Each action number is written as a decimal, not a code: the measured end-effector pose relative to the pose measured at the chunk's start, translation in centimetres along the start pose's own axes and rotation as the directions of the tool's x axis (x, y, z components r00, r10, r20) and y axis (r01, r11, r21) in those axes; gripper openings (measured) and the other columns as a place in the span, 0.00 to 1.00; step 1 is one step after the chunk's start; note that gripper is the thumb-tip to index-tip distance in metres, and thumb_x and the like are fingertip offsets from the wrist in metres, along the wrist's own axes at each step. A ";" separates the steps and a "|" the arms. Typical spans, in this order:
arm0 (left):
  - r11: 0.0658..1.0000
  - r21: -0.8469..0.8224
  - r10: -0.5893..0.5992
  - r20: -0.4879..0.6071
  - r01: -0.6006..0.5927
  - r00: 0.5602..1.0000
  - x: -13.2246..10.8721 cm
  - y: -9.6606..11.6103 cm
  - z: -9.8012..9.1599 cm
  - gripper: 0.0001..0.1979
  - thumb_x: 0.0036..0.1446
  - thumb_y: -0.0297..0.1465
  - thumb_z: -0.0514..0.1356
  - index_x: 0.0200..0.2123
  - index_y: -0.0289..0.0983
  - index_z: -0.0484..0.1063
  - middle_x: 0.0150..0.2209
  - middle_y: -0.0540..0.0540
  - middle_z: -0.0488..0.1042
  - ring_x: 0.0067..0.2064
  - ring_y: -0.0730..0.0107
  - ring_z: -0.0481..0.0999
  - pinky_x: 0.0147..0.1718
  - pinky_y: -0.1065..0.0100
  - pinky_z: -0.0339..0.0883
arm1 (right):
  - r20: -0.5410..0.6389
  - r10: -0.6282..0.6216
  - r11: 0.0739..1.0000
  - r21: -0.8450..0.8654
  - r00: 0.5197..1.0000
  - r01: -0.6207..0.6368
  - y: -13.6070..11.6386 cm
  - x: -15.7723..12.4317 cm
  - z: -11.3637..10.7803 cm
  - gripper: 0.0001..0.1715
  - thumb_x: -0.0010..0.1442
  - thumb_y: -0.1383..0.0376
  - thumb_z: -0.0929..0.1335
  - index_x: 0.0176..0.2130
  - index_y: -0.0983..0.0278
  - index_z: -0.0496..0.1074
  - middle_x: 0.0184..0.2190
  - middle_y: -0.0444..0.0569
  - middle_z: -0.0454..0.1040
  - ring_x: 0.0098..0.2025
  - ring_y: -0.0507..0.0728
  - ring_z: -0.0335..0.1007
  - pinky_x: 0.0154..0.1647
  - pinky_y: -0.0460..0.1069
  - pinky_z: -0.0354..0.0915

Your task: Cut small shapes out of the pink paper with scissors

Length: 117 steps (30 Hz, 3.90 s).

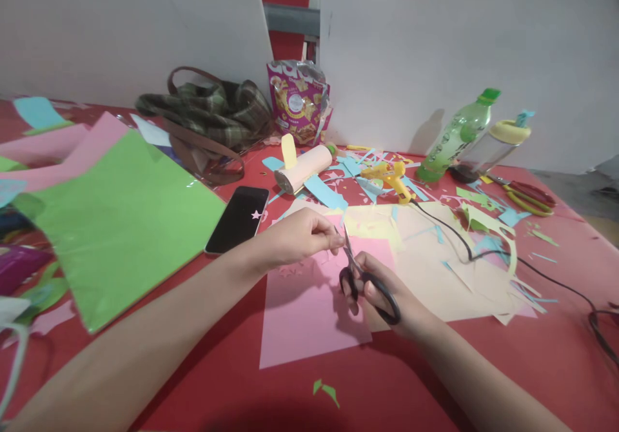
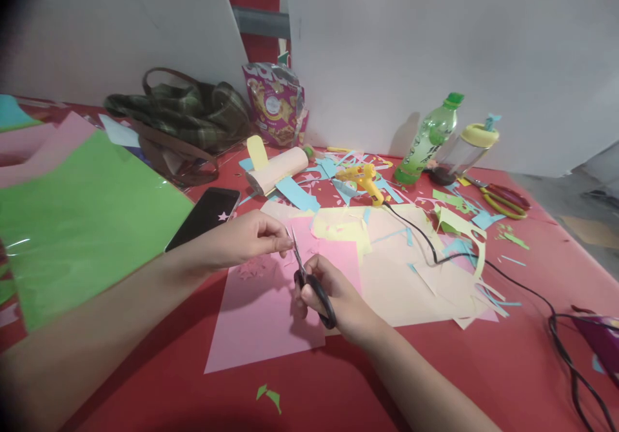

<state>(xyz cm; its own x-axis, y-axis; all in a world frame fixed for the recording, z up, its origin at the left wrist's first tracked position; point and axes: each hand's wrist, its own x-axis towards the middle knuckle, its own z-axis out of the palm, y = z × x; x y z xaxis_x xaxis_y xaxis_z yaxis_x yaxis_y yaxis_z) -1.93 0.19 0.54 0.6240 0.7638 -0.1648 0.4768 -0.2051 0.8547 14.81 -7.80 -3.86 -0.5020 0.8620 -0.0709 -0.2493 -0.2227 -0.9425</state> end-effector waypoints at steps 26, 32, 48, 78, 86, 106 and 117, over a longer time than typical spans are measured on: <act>0.989 -0.137 -0.058 -0.047 0.051 0.997 -0.1 0.0 1.3 0.14 0.47 0.40 0.54 0.22 0.34 0.69 0.20 0.52 0.64 0.22 0.77 0.62 0.22 0.74 0.56 | -0.018 -0.044 0.996 0.081 0.999 0.045 0.4 0.1 -0.1 0.16 0.51 0.55 0.64 0.30 0.62 0.54 0.26 0.44 0.60 0.27 0.51 0.57 0.28 0.47 0.55; 0.975 -0.213 -0.082 -0.064 0.067 0.995 -0.3 0.0 2.1 0.15 0.49 0.40 0.52 0.24 0.34 0.68 0.20 0.52 0.63 0.21 0.78 0.61 0.21 0.74 0.55 | -0.019 -0.047 0.992 0.118 0.999 0.049 0.4 0.0 0.0 0.17 0.51 0.54 0.64 0.30 0.62 0.53 0.26 0.44 0.60 0.26 0.50 0.57 0.28 0.47 0.55; 0.868 -0.496 -0.068 -0.064 0.028 0.996 -1.0 1.5 4.2 0.13 0.54 0.35 0.47 0.23 0.35 0.60 0.17 0.54 0.65 0.18 0.78 0.66 0.19 0.74 0.58 | -0.112 -0.110 0.994 -0.024 0.988 0.108 1.0 -0.3 0.1 0.15 0.52 0.54 0.63 0.31 0.61 0.54 0.24 0.43 0.58 0.25 0.51 0.58 0.27 0.48 0.56; 0.925 -0.379 -0.059 -0.241 -0.038 0.969 -1.0 1.3 5.0 0.12 0.53 0.34 0.48 0.20 0.36 0.59 0.17 0.54 0.63 0.21 0.77 0.65 0.23 0.72 0.58 | -0.133 -0.079 0.995 -0.070 0.988 0.070 1.1 -0.6 0.2 0.15 0.53 0.54 0.62 0.31 0.61 0.52 0.23 0.43 0.60 0.26 0.52 0.58 0.23 0.46 0.55; 0.913 -0.401 -0.024 -0.234 -0.074 0.972 -1.0 1.1 5.1 0.12 0.53 0.34 0.48 0.21 0.35 0.59 0.17 0.54 0.64 0.20 0.78 0.64 0.22 0.73 0.58 | -0.134 -0.072 0.994 -0.091 0.988 0.060 1.0 -0.6 0.3 0.16 0.52 0.53 0.62 0.31 0.60 0.52 0.22 0.42 0.60 0.23 0.52 0.57 0.23 0.47 0.54; 0.952 -0.291 -0.005 -0.331 -0.097 0.944 -0.6 1.1 3.9 0.11 0.53 0.31 0.49 0.21 0.34 0.61 0.20 0.54 0.59 0.23 0.80 0.60 0.25 0.76 0.56 | -0.068 -0.089 0.989 0.116 0.994 0.096 0.9 -0.3 0.2 0.13 0.52 0.56 0.63 0.31 0.60 0.55 0.28 0.45 0.63 0.28 0.52 0.62 0.27 0.48 0.58; 0.981 -0.146 0.090 -0.242 -0.128 0.966 -0.4 0.5 4.8 0.13 0.53 0.34 0.49 0.22 0.34 0.65 0.22 0.52 0.65 0.26 0.76 0.64 0.26 0.74 0.57 | -0.563 -0.261 0.948 0.006 0.784 0.319 0.8 0.8 -0.5 0.15 0.45 0.71 0.69 0.27 0.60 0.56 0.26 0.40 0.63 0.31 0.51 0.63 0.35 0.49 0.59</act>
<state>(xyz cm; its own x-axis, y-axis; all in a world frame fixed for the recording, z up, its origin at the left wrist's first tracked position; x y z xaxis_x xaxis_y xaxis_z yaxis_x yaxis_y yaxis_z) 1.02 -3.17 -1.30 0.4960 0.8675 0.0371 0.2973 -0.2098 0.9314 14.62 -7.02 -4.82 0.1379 0.9904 0.0062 -0.4015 0.0616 -0.9138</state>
